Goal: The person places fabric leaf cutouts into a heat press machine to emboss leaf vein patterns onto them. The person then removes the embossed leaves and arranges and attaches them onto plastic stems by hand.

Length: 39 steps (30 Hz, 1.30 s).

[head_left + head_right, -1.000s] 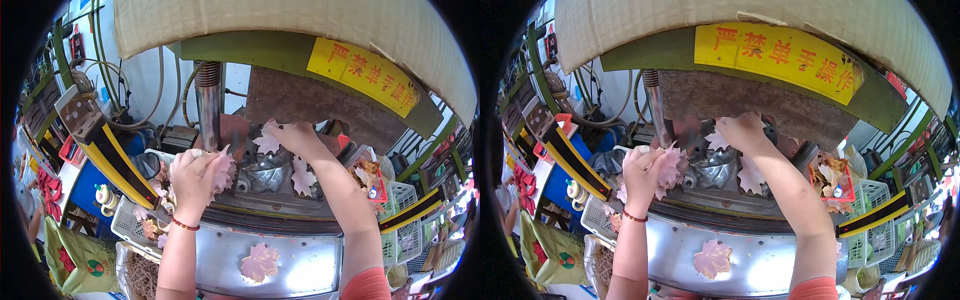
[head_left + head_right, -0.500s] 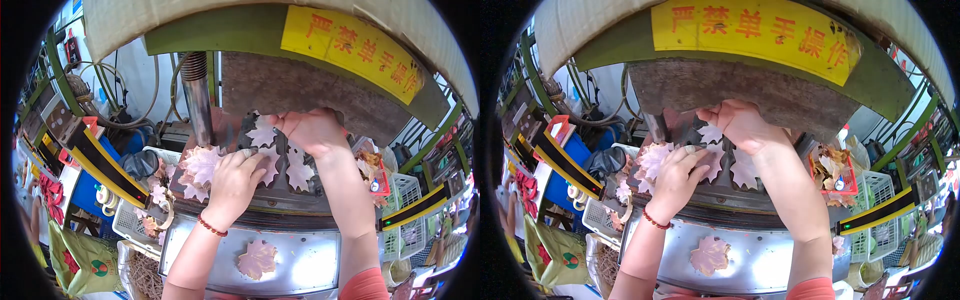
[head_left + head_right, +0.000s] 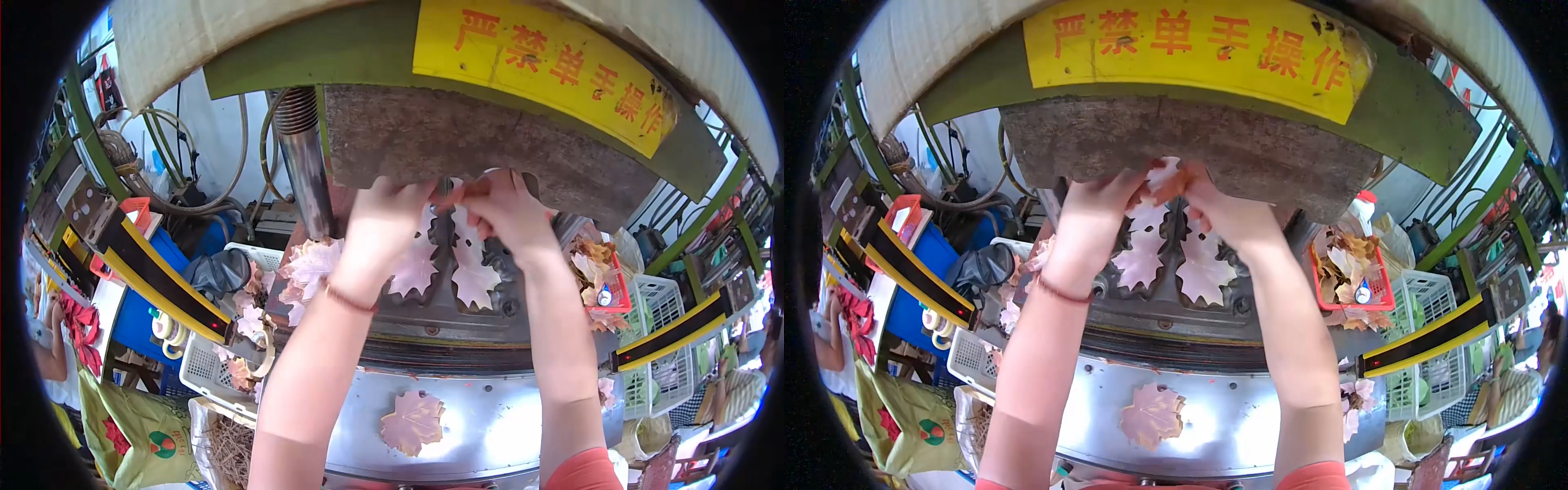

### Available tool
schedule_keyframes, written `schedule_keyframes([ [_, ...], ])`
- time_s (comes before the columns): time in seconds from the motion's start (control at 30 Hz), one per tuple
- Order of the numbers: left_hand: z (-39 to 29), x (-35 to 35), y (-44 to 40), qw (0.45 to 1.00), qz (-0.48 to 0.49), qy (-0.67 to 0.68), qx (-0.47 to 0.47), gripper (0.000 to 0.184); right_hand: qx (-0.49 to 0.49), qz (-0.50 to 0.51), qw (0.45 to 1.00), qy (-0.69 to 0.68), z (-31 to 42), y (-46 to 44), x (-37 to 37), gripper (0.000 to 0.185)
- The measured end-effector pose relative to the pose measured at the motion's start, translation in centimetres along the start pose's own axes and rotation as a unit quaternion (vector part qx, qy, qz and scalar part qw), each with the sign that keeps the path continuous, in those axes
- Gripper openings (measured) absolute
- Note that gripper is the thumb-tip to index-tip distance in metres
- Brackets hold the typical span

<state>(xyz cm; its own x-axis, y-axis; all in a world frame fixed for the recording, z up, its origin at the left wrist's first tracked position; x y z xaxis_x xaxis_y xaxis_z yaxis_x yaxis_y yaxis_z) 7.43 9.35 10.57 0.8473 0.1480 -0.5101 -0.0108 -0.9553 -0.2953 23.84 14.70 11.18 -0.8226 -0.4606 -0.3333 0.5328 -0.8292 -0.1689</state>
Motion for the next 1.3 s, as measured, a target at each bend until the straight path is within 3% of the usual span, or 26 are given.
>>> schedule_keyframes([
  [0.07, -3.1, 0.4, -1.5, 0.997, -0.015, 0.026, -0.069, 0.025, 0.022, -0.009, 1.000, 0.013, -0.8, 0.1, 1.0, 0.012],
  [0.1, -3.2, 0.8, -2.1, 0.996, -0.029, 0.055, -0.060, 0.026, 0.053, 0.015, 0.997, -0.046, -1.5, -0.2, 1.2, 0.011],
  [0.2, -1.2, 2.2, -3.8, 0.991, -0.046, 0.122, 0.013, 0.026, 0.141, 0.013, 0.989, 0.040, 1.0, 0.0, 1.3, 0.011],
  [0.27, -0.9, 2.3, -4.3, 0.997, 0.034, 0.062, -0.010, 0.027, -0.183, -0.008, 0.977, -0.112, -6.6, -1.2, -0.6, 0.018],
  [0.3, -2.8, 2.1, -2.4, 0.993, 0.057, 0.099, -0.015, 0.028, -0.207, 0.030, 0.972, -0.111, -7.9, -2.1, -1.5, 0.022],
  [0.4, -4.5, 2.6, 1.1, 0.971, 0.068, 0.224, 0.047, 0.024, -0.132, 0.131, 0.975, -0.124, -7.5, -4.1, -2.6, 0.032],
  [0.47, -4.7, 2.0, 5.1, 0.967, 0.066, 0.231, 0.086, 0.015, -0.054, -0.018, 0.989, 0.136, -0.7, -0.5, -0.3, 0.035],
  [0.53, -5.7, 0.5, 9.7, 0.980, 0.029, 0.032, 0.195, 0.006, -0.122, -0.048, 0.974, 0.186, 0.9, 3.0, 0.4, 0.039],
  [0.6, -5.6, 0.2, 14.0, 0.954, -0.001, -0.053, 0.294, 0.007, -0.201, -0.039, 0.956, 0.208, 1.7, 7.6, 2.1, 0.044],
  [0.63, -5.0, 0.1, 16.6, 0.952, 0.015, -0.087, 0.293, 0.008, -0.217, -0.016, 0.952, 0.217, 1.6, 10.2, 2.9, 0.047],
  [0.7, -4.4, 0.7, 20.5, 0.934, 0.038, -0.173, 0.309, 0.013, -0.189, 0.087, 0.957, 0.203, 0.1, 14.5, 4.0, 0.053],
  [0.77, -3.7, -0.4, 25.1, 0.922, 0.018, -0.267, 0.279, 0.015, -0.071, 0.267, 0.953, 0.126, -0.7, 17.9, 3.9, 0.066],
  [0.8, -3.0, -0.5, 26.7, 0.920, 0.000, -0.282, 0.273, 0.015, -0.133, 0.228, 0.955, 0.134, -3.1, 21.2, 4.1, 0.066],
  [0.83, -2.1, 0.1, 27.8, 0.917, -0.015, -0.286, 0.277, 0.015, -0.105, 0.210, 0.957, 0.171, -5.0, 23.0, 4.6, 0.063],
  [0.87, -1.0, 0.5, 29.0, 0.923, -0.023, -0.285, 0.258, 0.015, 0.078, 0.202, 0.963, 0.162, -6.0, 25.6, 5.0, 0.053],
  [0.9, 0.4, 0.8, 30.7, 0.928, -0.033, -0.290, 0.232, 0.016, 0.118, 0.174, 0.947, 0.243, -8.1, 27.7, 5.4, 0.046],
  [1.0, 2.9, 2.1, 34.5, 0.937, -0.012, -0.313, 0.154, 0.020, 0.029, -0.001, 0.940, 0.341, -11.2, 33.7, 7.2, 0.035],
  [1.07, 4.5, 3.6, 35.6, 0.940, 0.004, -0.325, 0.104, 0.019, 0.028, -0.035, 0.945, 0.325, -10.6, 35.9, 8.8, 0.032],
  [1.1, 5.5, 4.2, 36.1, 0.946, 0.007, -0.312, 0.093, 0.019, -0.025, -0.068, 0.940, 0.334, -10.8, 36.7, 9.8, 0.031],
  [1.3, 9.2, 6.6, 37.7, 0.943, -0.041, -0.321, 0.080, 0.012, -0.056, -0.071, 0.893, 0.441, -11.0, 36.5, 10.9, 0.033],
])
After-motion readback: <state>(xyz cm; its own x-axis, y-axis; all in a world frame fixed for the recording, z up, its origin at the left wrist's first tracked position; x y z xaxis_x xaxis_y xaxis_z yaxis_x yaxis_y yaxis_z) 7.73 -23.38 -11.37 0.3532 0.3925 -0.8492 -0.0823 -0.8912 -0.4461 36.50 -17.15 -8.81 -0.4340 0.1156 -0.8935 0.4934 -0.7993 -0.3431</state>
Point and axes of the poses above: each hand's wrist, its own y-axis away from the middle knuckle, its own x-axis out of the palm, z = x × y, the point moved 3 cm from there along -y, towards the middle knuckle, and after that the axes turned 8 degrees about z, right-handed, at the moved point
